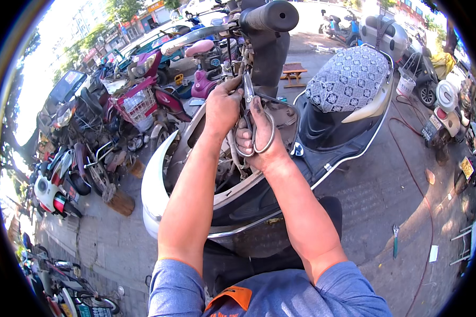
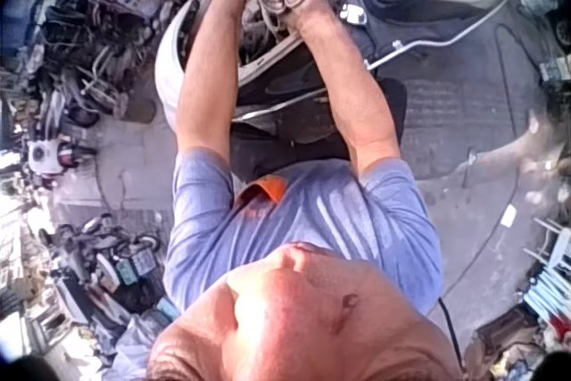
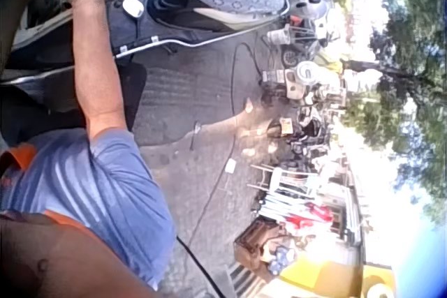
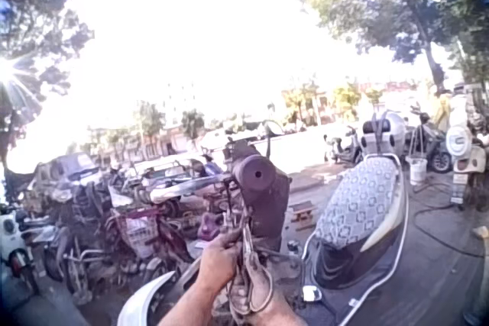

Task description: The person manipulates wires and connectors inside the front body of a scooter using a pair of pliers to adjust components before joining specific colored wires together by hand.

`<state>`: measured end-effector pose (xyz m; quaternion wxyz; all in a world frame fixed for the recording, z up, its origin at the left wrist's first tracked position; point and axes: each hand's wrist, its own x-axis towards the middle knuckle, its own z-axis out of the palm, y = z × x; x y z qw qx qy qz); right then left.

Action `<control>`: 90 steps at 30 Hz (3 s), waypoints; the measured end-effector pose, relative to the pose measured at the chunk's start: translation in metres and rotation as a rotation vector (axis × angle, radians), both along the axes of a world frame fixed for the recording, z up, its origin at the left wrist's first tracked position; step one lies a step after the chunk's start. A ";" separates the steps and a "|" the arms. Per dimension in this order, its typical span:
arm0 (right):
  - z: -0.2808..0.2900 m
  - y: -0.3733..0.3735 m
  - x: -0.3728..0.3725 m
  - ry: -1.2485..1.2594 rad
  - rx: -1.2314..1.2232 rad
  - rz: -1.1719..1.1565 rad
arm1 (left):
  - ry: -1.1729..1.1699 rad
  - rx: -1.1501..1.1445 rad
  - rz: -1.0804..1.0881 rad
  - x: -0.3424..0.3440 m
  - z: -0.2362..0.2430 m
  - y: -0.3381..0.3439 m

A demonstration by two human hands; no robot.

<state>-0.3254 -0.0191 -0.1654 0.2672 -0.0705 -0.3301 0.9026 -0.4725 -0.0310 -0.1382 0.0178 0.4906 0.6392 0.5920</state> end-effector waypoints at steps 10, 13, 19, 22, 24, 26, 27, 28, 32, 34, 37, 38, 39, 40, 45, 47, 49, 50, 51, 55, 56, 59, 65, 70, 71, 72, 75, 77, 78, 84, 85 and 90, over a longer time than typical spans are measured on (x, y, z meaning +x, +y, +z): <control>0.003 -0.009 -0.008 -0.085 0.103 -0.126 | 0.034 -0.048 -0.004 0.003 0.005 -0.003; 0.001 0.002 0.002 0.190 -0.110 0.145 | -0.018 -0.024 -0.002 0.008 0.003 -0.006; 0.004 0.010 0.014 0.109 -0.080 0.164 | -0.055 -0.009 -0.027 -0.001 0.000 -0.002; -0.003 -0.002 0.007 -0.116 0.169 -0.106 | -0.005 -0.020 0.003 -0.004 0.000 -0.001; -0.006 -0.007 0.006 -0.163 0.269 -0.140 | -0.012 -0.035 0.011 -0.001 0.002 -0.003; -0.008 -0.004 0.005 -0.161 0.213 -0.128 | 0.016 -0.040 0.027 0.005 0.004 -0.003; -0.007 -0.004 0.003 -0.157 0.188 -0.120 | 0.032 -0.040 0.039 0.004 0.004 -0.003; -0.005 -0.005 0.001 -0.149 0.186 -0.123 | 0.049 -0.031 0.036 0.003 0.004 -0.003; -0.009 -0.009 -0.012 -0.156 0.311 -0.220 | 0.045 -0.005 0.009 0.000 0.001 -0.004; -0.012 -0.008 -0.013 -0.112 0.312 -0.210 | -0.043 0.014 -0.044 0.001 -0.001 -0.004; -0.009 -0.003 -0.006 -0.009 0.076 -0.080 | 0.015 -0.012 0.010 0.003 0.000 -0.003; -0.008 -0.001 -0.004 0.017 0.011 -0.045 | 0.018 -0.019 0.009 0.003 0.001 -0.003; -0.007 -0.002 -0.002 -0.043 0.105 -0.088 | -0.014 -0.005 -0.013 -0.001 -0.001 -0.003; -0.007 -0.004 -0.001 -0.103 0.200 -0.129 | -0.045 0.008 -0.033 -0.005 -0.005 -0.004; -0.026 0.000 -0.015 -0.344 0.655 -0.464 | -0.055 0.021 -0.077 -0.005 -0.004 0.001; -0.030 0.004 -0.018 -0.395 0.670 -0.473 | -0.051 -0.052 -0.072 -0.005 0.003 0.000; -0.032 0.001 -0.022 -0.443 0.690 -0.462 | -0.152 -0.096 -0.114 -0.013 0.011 -0.002; -0.036 0.000 -0.024 -0.367 0.640 -0.433 | -0.210 -0.109 -0.154 -0.020 0.016 -0.001; -0.033 0.001 -0.020 -0.308 0.496 -0.326 | -0.107 -0.162 -0.087 -0.018 0.023 -0.003; -0.006 -0.001 0.017 -0.161 0.188 -0.061 | 0.193 -0.303 0.069 -0.008 0.060 -0.001; -0.002 -0.002 0.024 -0.144 0.154 -0.032 | 0.206 -0.330 0.084 -0.002 0.064 0.000; -0.005 -0.005 0.027 -0.112 0.112 -0.008 | 0.260 -0.323 0.158 -0.003 0.060 0.003; -0.016 -0.004 0.033 -0.173 0.204 -0.039 | 0.356 -0.210 0.334 0.012 0.050 0.012; -0.012 0.001 0.032 -0.162 0.249 -0.034 | 0.310 -0.123 0.343 0.008 0.040 0.019; -0.011 0.004 0.032 -0.159 0.256 -0.025 | 0.285 -0.122 0.326 0.004 0.038 0.021; -0.008 0.005 0.030 -0.157 0.262 -0.012 | 0.259 -0.123 0.311 -0.002 0.036 0.023; 0.004 0.011 0.028 -0.184 0.183 0.066 | 0.232 -0.116 0.248 -0.017 0.029 0.023; 0.009 0.015 0.030 -0.176 0.116 0.135 | 0.151 -0.129 0.201 -0.022 0.026 0.023; 0.008 0.017 0.030 -0.143 0.088 0.131 | 0.107 -0.108 0.175 -0.019 0.025 0.024; 0.007 0.016 0.027 -0.013 -0.036 0.201 | 0.118 -0.074 0.219 -0.008 0.020 0.021; 0.006 0.016 0.026 0.008 -0.052 0.218 | 0.123 -0.071 0.222 -0.008 0.019 0.021; 0.002 0.015 0.022 0.063 -0.143 0.249 | 0.119 -0.035 0.210 -0.004 0.015 0.023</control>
